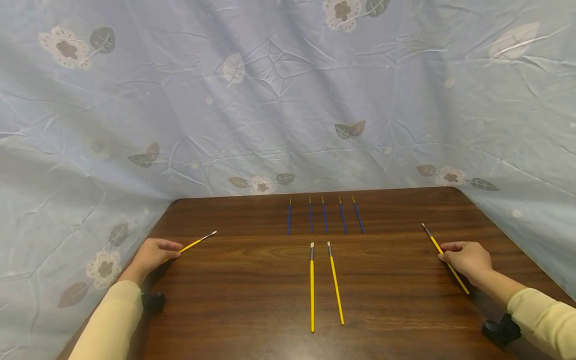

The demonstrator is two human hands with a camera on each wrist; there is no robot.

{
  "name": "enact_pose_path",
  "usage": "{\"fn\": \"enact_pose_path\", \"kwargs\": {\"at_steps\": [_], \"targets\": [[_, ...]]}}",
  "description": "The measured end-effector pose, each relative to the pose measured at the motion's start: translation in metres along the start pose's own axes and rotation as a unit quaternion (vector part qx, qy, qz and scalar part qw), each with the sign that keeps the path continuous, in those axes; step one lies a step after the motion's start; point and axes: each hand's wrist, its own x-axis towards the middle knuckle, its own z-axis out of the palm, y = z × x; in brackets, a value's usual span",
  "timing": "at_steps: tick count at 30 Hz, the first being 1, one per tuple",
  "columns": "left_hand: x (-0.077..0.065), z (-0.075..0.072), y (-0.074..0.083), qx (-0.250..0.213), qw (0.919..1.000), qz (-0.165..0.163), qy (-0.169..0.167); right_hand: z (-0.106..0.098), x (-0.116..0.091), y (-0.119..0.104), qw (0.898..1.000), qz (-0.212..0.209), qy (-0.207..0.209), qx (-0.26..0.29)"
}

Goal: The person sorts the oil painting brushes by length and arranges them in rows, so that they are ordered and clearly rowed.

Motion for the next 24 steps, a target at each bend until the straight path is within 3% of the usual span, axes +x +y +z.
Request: {"fn": "enact_pose_path", "kwargs": {"at_steps": [7, 12, 19, 24], "targets": [[0.0, -0.001, 0.0, 0.001, 1.0, 0.008, 0.001, 0.001, -0.003, -0.001, 0.998, -0.04, 0.025, -0.034], [-0.001, -0.001, -0.002, -0.006, 0.9999, 0.011, 0.006, 0.001, -0.004, -0.003, 0.998, -0.044, 0.026, -0.028], [0.0, -0.001, 0.0, -0.024, 0.9997, 0.009, 0.005, -0.008, -0.002, -0.006, 1.0, -0.018, -0.019, 0.007], [-0.002, 0.0, 0.01, -0.05, 0.9987, 0.002, -0.005, -0.014, -0.001, -0.01, 0.997, -0.018, -0.06, 0.047]]}}
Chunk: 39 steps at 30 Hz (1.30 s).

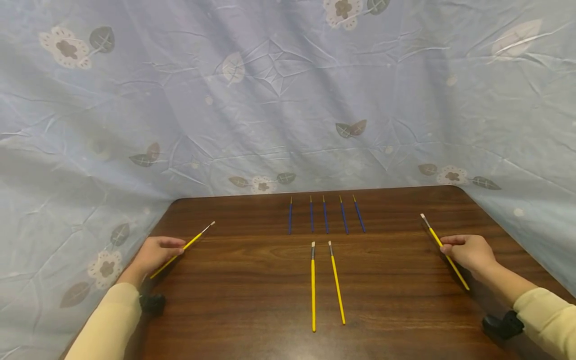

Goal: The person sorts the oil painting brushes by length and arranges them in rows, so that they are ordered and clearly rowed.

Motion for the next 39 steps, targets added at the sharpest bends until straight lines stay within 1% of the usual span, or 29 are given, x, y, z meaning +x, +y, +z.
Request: {"fn": "enact_pose_path", "kwargs": {"at_steps": [3, 8, 13, 17, 21, 28, 32, 36, 39], "targets": [[-0.002, 0.004, 0.009, -0.03, 0.9994, -0.001, -0.021, -0.001, 0.001, -0.004, 1.0, -0.001, -0.015, 0.023], [-0.001, 0.016, 0.025, -0.057, 0.9969, 0.009, -0.052, 0.001, 0.001, -0.013, 0.998, -0.001, -0.038, 0.044], [-0.002, 0.027, 0.041, -0.096, 0.9919, 0.011, -0.082, 0.008, -0.001, -0.023, 0.996, -0.015, -0.063, 0.061], [-0.005, 0.037, 0.055, -0.133, 0.9852, 0.014, -0.107, 0.015, -0.003, -0.031, 0.993, -0.02, -0.084, 0.084], [-0.008, 0.048, 0.07, -0.163, 0.9773, 0.018, -0.134, 0.023, -0.005, -0.039, 0.989, -0.016, -0.105, 0.103], [-0.015, 0.072, 0.097, -0.213, 0.9633, 0.019, -0.162, 0.039, -0.011, -0.057, 0.981, -0.005, -0.132, 0.14], [-0.021, 0.086, 0.111, -0.239, 0.9541, 0.019, -0.179, 0.047, -0.014, -0.068, 0.978, -0.002, -0.144, 0.15], [-0.028, 0.1, 0.125, -0.261, 0.9474, 0.006, -0.185, 0.055, -0.017, -0.076, 0.975, -0.003, -0.155, 0.16], [-0.033, 0.112, 0.135, -0.272, 0.9456, -0.012, -0.178, 0.061, -0.019, -0.081, 0.972, -0.001, -0.16, 0.172]]}}
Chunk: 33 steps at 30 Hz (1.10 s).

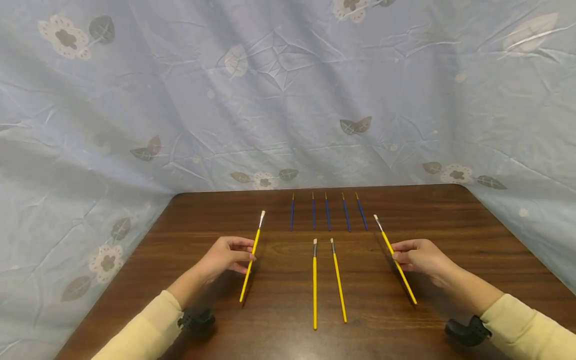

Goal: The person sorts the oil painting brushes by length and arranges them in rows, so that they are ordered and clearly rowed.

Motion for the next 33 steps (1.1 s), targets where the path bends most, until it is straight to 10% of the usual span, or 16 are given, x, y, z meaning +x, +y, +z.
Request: {"fn": "enact_pose_path", "kwargs": {"at_steps": [16, 33], "targets": [[-0.006, 0.067, 0.0, -0.025, 0.9985, -0.012, 0.048, 0.032, 0.003, -0.002, 0.998, 0.012, -0.017, 0.06], [-0.001, 0.089, -0.013, 0.003, 0.9986, 0.008, 0.052, 0.054, 0.004, 0.004, 0.998, 0.012, -0.005, 0.066]]}}
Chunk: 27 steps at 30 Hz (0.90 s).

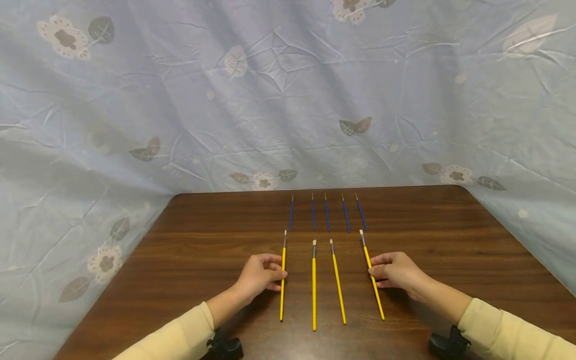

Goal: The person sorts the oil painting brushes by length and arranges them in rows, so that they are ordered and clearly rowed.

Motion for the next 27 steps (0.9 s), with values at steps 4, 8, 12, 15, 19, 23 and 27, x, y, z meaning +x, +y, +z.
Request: {"fn": "enact_pose_path", "kwargs": {"at_steps": [4, 8, 12, 15, 19, 23, 27], "targets": [[0.001, 0.003, 0.0, 0.014, 0.9999, -0.001, 0.008, 0.003, 0.0, -0.001, 1.0, 0.002, 0.008, -0.003], [0.001, 0.005, 0.0, 0.032, 0.9994, 0.0, 0.008, 0.005, 0.001, -0.001, 1.0, 0.007, 0.014, -0.014], [0.002, 0.007, -0.002, 0.047, 0.9988, 0.01, 0.009, 0.005, 0.002, 0.0, 0.999, 0.01, 0.017, -0.026], [0.003, 0.008, -0.001, 0.056, 0.9982, 0.02, 0.011, 0.005, 0.003, -0.001, 0.999, 0.005, 0.017, -0.038], [0.003, 0.009, -0.001, 0.069, 0.9972, 0.029, 0.012, 0.007, 0.004, 0.0, 0.998, -0.003, 0.027, -0.049], [0.002, 0.011, -0.001, 0.077, 0.9964, 0.031, 0.016, 0.01, 0.001, -0.001, 0.998, -0.008, 0.035, -0.059], [0.001, 0.012, -0.001, 0.081, 0.9962, 0.028, 0.018, 0.011, 0.0, -0.002, 0.997, -0.008, 0.036, -0.068]]}}
